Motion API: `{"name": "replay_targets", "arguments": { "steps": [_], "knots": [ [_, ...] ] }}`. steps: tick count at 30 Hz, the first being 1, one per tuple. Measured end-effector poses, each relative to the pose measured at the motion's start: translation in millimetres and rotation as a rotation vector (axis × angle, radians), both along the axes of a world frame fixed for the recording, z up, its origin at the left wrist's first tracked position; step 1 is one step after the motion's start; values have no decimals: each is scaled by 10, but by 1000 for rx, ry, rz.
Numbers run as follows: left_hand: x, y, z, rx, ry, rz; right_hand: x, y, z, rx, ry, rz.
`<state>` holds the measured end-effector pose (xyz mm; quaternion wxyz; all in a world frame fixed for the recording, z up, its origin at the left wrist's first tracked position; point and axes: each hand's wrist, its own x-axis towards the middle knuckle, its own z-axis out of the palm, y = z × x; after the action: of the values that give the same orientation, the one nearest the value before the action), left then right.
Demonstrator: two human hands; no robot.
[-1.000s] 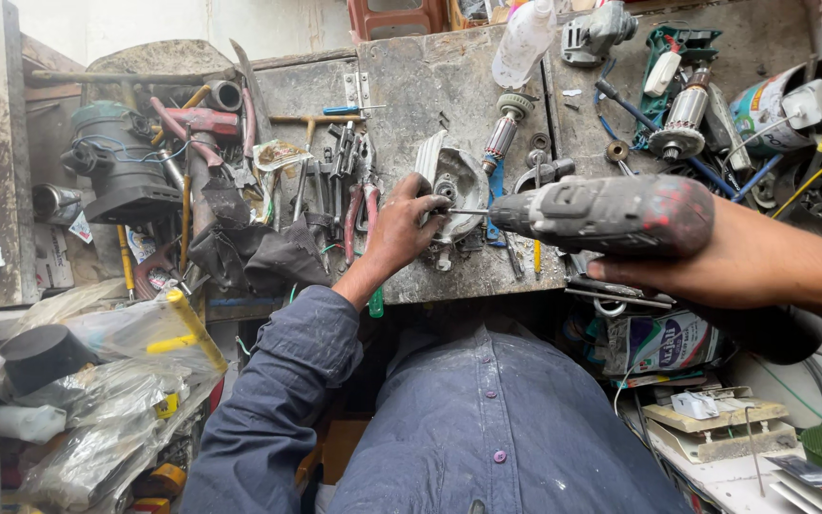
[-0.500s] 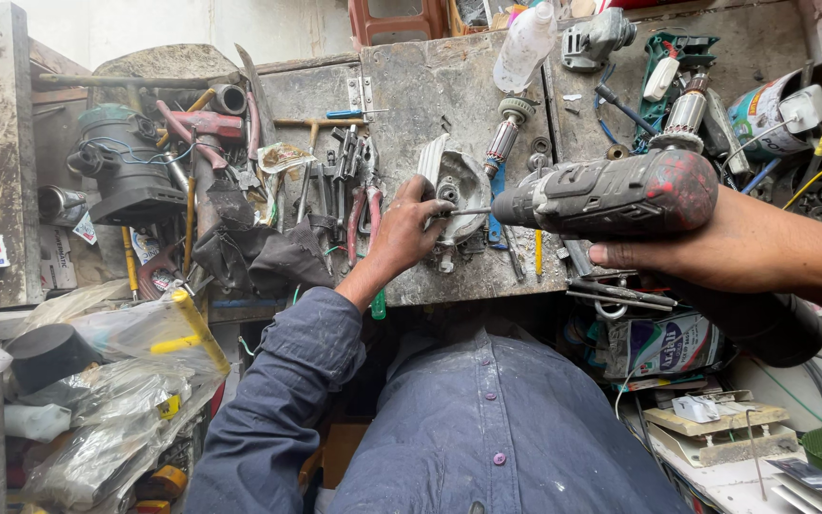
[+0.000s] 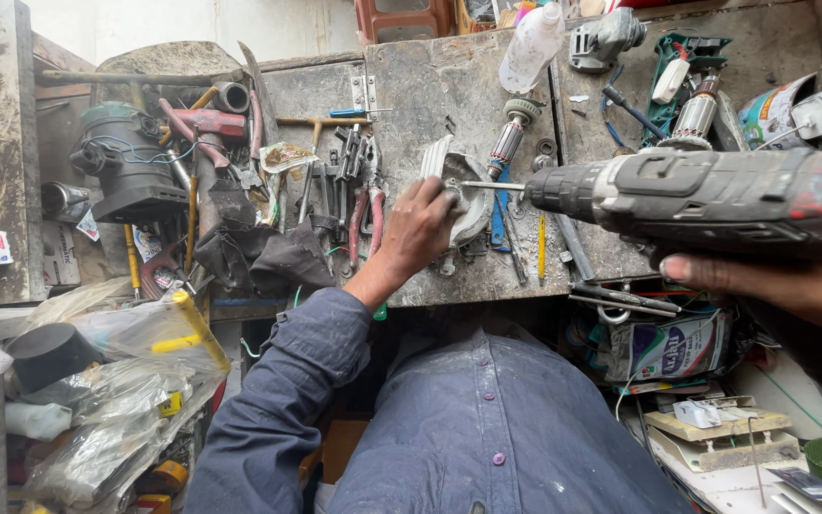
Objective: The person disassembles a power tool at a cluttered workbench. They use a cordless drill to remove screws from the tool's housing, mark positions with a pencil, tap parts with a hammer, and pull the blue grinder housing apart by hand, separating its components on the bench.
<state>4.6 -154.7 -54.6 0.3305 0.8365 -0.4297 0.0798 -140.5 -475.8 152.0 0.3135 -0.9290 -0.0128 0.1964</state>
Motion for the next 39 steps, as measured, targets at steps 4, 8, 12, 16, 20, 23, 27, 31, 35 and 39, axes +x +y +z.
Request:
{"name": "replay_targets", "arguments": {
  "steps": [4, 8, 12, 16, 20, 23, 27, 31, 35, 39],
  "knots": [
    [79, -122, 61, 8, -11, 20, -66, -66, -48, -2, 46, -65],
    [417, 23, -3, -104, 410, 131, -103, -119, -80, 3, 60, -104],
    [670, 231, -190, 71, 659, 277, -120, -133, -118, 32, 100, -161],
    [793, 284, -372, 268, 626, 310, -89, -142, -146, -31, 77, -105],
    [885, 289, -456, 369, 516, 261, -46, -108, -196, -102, 157, -160],
    [942, 274, -446, 129, 548, 348, -8, -91, -207, -29, 109, -126],
    [904, 154, -401, -55, 606, 163, 56, -61, -178, 97, 40, -93],
    [735, -27, -409, -86, 504, -50, 152, 14, -138, 144, 67, -115],
    [640, -138, -471, -86, 568, -101, 260, 97, -104, 53, 143, -161],
    [581, -130, -527, -129, 612, -115, 346, 174, -79, 112, 154, -152]
  ]
}}
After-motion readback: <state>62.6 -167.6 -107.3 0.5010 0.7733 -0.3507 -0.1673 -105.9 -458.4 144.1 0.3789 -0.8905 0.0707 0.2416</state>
